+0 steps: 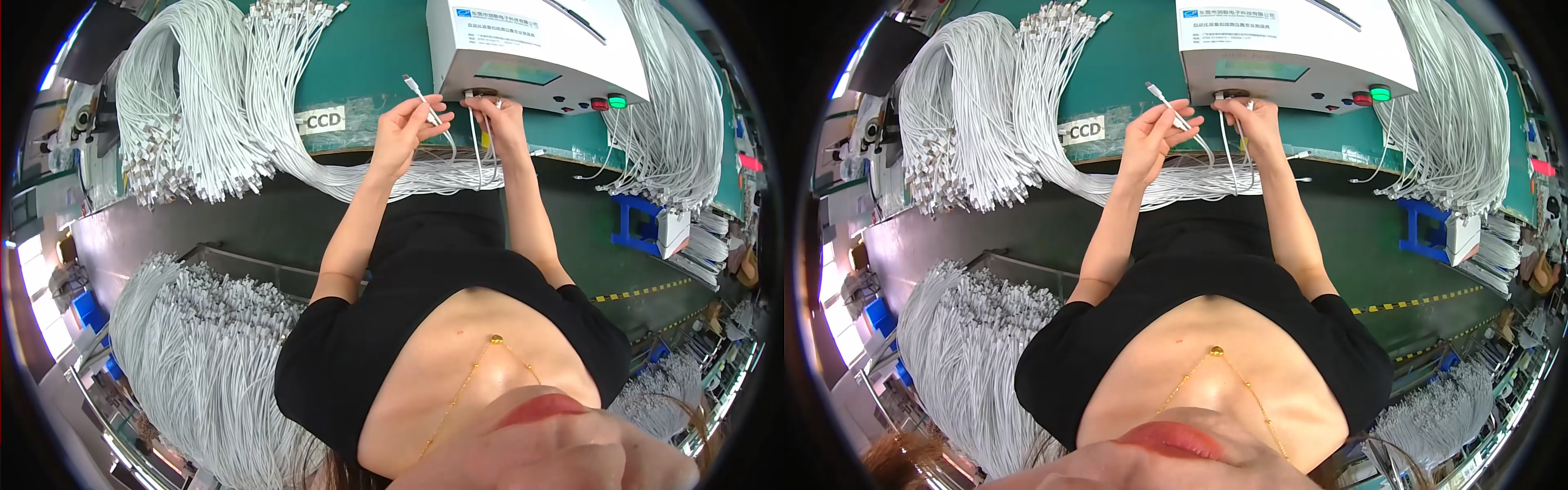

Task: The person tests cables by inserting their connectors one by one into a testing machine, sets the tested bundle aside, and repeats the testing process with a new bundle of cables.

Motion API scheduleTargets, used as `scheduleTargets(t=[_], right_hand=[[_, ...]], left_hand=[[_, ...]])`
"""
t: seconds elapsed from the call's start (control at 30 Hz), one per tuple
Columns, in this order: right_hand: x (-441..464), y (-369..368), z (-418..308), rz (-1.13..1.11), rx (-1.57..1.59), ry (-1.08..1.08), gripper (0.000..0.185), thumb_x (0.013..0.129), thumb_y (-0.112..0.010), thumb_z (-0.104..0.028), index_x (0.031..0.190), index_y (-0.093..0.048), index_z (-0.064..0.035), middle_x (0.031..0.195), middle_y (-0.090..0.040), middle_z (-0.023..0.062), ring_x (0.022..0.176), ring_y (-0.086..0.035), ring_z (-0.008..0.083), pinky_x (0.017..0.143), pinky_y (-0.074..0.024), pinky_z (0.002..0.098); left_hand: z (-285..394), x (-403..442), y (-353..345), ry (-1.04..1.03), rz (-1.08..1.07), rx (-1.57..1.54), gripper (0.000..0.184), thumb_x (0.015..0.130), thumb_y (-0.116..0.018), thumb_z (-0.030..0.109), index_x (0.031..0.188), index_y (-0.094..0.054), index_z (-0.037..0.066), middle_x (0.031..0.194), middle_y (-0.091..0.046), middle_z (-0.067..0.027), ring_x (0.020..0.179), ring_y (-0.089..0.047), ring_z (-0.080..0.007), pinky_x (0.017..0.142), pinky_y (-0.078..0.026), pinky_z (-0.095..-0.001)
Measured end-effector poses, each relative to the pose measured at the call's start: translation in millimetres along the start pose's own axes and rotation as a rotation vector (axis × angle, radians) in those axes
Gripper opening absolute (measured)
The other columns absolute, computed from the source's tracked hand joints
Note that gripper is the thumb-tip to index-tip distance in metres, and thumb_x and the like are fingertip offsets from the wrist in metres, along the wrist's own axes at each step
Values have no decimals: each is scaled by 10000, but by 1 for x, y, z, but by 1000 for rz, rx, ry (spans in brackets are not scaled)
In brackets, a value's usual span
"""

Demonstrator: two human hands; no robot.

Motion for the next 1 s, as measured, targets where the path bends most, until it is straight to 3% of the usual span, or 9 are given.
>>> scheduleTargets(t=[0.1, 0.13, 0.2, 0.3, 0.4, 0.47, 0.57, 0.73, 1.0], right_hand=[[3, -6, 3, -47, 53, 30, 177, 767, -616, -131, 765, -668, 37, 571, -542, 14, 503, -444, 51, 459, -294, 191], [-5, -11, -6, -98, -77, 218, 199, 790, -596, -141, 768, -659, 46, 616, -579, 36, 566, -505, 64, 512, -359, 183], [-9, -9, -6, -213, -230, 355, 194, 796, -609, -134, 755, -647, 52, 645, -599, 49, 594, -537, 78, 542, -409, 197], [-34, -26, -22, -205, -45, 145, 184, 787, -638, -123, 742, -636, 56, 635, -595, 50, 596, -541, 80, 538, -425, 210], [-28, -20, -7, -204, -16, 185, 171, 780, -654, -114, 734, -636, 50, 628, -591, 41, 578, -533, 77, 520, -418, 213], [-22, -11, 0, -170, 55, 164, 139, 775, -652, -103, 757, -653, 35, 612, -580, 24, 536, -495, 55, 476, -361, 191], [-12, 6, 12, -18, 72, -38, 130, 757, -660, -108, 759, -675, 20, 571, -552, 9, 476, -399, 33, 436, -245, 192], [-5, 0, 1, -11, 59, 30, 128, 732, -652, -92, 753, -675, 33, 565, -546, 9, 478, -395, 35, 445, -248, 192], [2, 1, 0, -13, 57, -17, 144, 737, -625, -94, 696, -659, 39, 581, -562, 27, 491, -408, 44, 452, -263, 194]], left_hand=[[-6, -1, 6, 4, -25, 115, 239, 894, -515, 99, 1048, -558, -79, 910, -614, -149, 874, -630, -251, 741, -549, -306], [-7, -1, 7, 28, -34, 166, 220, 882, -537, 100, 1002, -581, -79, 880, -619, -138, 840, -635, -236, 722, -545, -293], [-9, 0, 8, 51, -43, 218, 205, 870, -559, 101, 957, -605, -79, 850, -625, -127, 805, -640, -220, 704, -541, -280], [-15, -3, 3, 145, -150, 325, 159, 823, -617, 76, 886, -634, -69, 775, -640, -110, 742, -635, -170, 679, -520, -256], [-22, -4, 0, 116, -149, 308, 163, 799, -642, 65, 898, -635, -64, 792, -647, -114, 717, -631, -155, 631, -520, -252], [-21, -2, 0, 93, -196, 284, 212, 804, -626, 39, 982, -602, -74, 857, -645, -136, 759, -639, -171, 666, -532, -267], [-14, -1, 2, 214, -58, 159, 338, 812, -588, -19, 1128, -500, -98, 1009, -608, -185, 894, -628, -228, 761, -532, -281], [-11, 3, 7, 67, -68, 206, 281, 817, -577, -26, 1077, -524, -118, 1087, -561, -191, 1000, -581, -262, 803, -522, -282], [-4, 6, 8, 88, 24, 210, 198, 793, -634, 25, 959, -604, -76, 967, -613, -139, 858, -631, -213, 704, -541, -262]])
Point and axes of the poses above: each hand's wrist, its own x-axis towards the middle knuckle, its own y-axis out of the back of the hand, z = x × y, the point moved 3 cm from there along x, towards the middle knuckle
